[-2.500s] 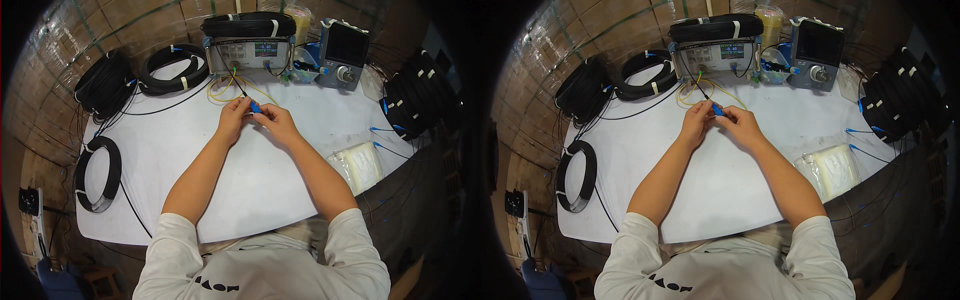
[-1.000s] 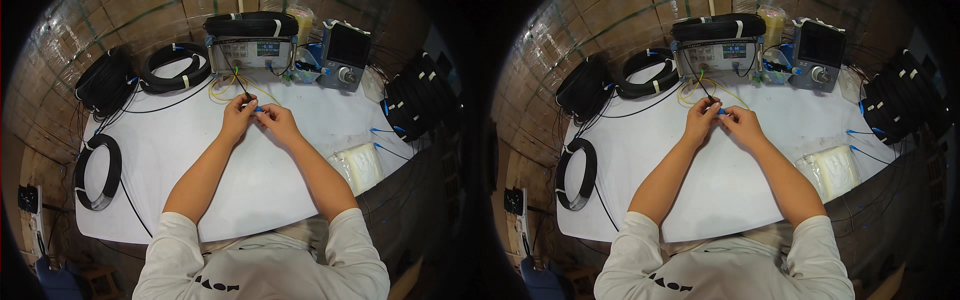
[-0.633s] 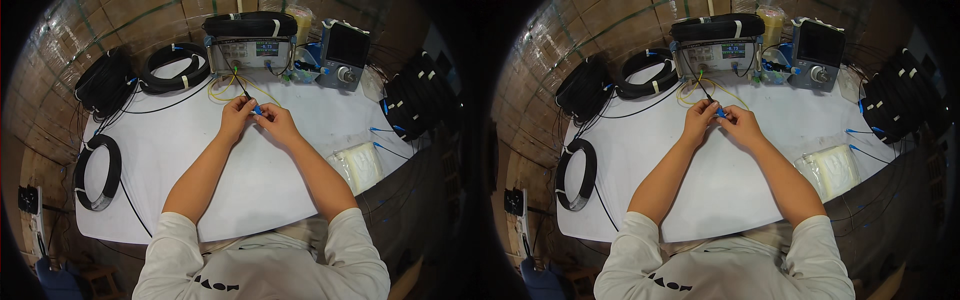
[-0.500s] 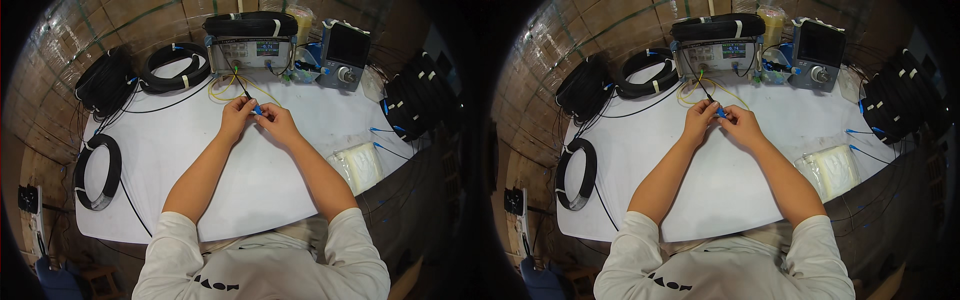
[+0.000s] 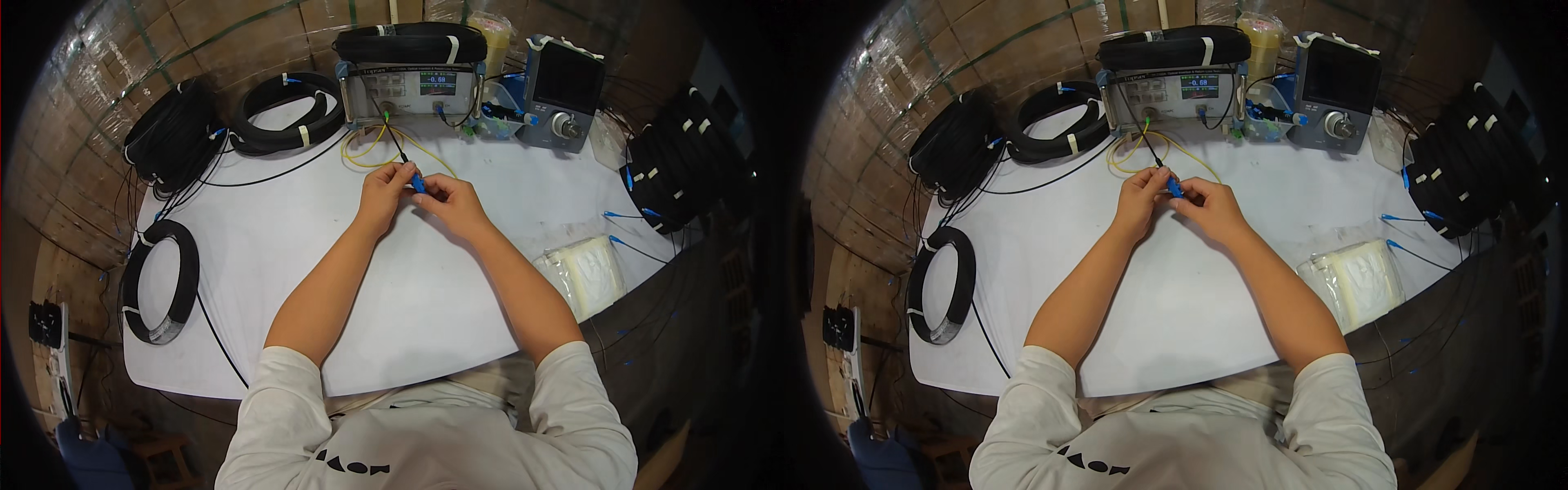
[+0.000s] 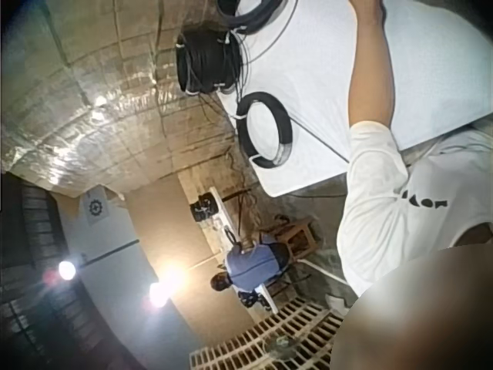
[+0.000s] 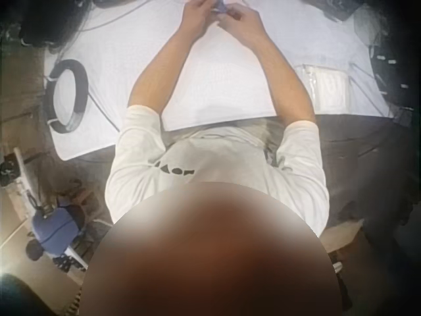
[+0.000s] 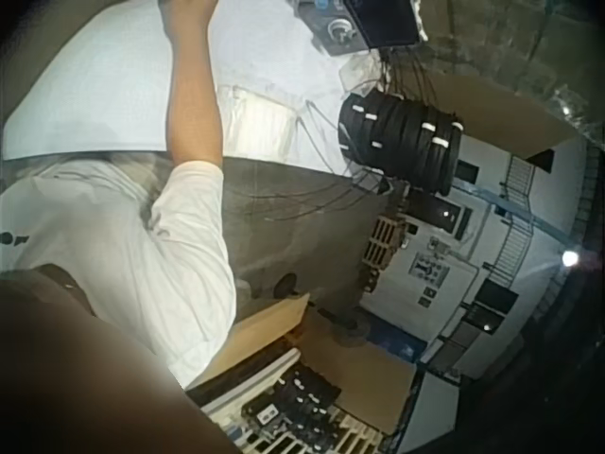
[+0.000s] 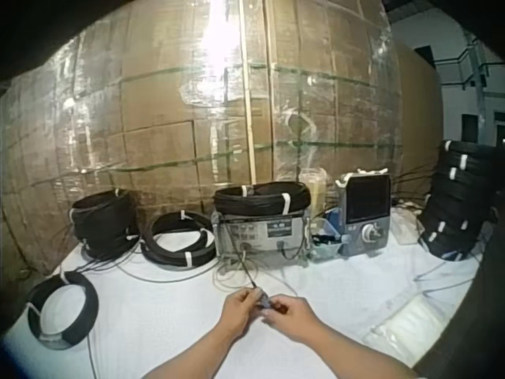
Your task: Testing and connecting electronic wire components on a factory workbench using a digital meter and pliers.
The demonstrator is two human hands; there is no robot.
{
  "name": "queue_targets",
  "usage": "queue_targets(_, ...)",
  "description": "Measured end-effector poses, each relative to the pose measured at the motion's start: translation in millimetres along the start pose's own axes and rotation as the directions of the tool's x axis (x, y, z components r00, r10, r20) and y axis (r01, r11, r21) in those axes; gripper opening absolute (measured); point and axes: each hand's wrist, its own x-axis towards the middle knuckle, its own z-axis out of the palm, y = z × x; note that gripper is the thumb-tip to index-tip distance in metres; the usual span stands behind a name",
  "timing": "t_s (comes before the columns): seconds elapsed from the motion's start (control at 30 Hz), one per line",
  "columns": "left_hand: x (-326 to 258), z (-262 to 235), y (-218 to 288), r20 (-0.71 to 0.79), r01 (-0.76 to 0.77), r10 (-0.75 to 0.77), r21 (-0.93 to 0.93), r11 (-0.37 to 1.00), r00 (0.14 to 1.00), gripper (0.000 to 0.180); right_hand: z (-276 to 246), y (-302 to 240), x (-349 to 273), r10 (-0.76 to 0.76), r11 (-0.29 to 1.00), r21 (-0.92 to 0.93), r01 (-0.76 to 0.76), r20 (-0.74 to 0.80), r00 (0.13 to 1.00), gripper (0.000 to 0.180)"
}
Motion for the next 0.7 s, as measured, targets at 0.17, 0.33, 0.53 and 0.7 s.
queue_targets(0.17,-6,-1,-2,0.047,-0.006,0.006,0.0,1.0,0.999,0.024,2,1,-5,-0.014,0.998,0.054,0.014,-0.003,1.0,0.021)
queue_targets(0.33,-5,2,1,0.019,0.005,-0.006,0.006,1.0,1.0,0.025,5,-3,-6,-0.062,0.998,0.015,0.063,-0.058,0.996,0.021)
queue_targets(0.53,-8,2,-2,0.0,0.011,-0.011,0.004,1.0,1.0,0.026,5,-2,-9,-0.032,0.999,0.004,0.032,-0.075,0.997,0.023)
queue_targets(0.7,-7,2,-2,0.0,-0.005,0.005,0.023,1.0,1.0,0.027,6,-4,-8,-0.017,0.999,0.03,0.02,-0.086,0.996,0.023)
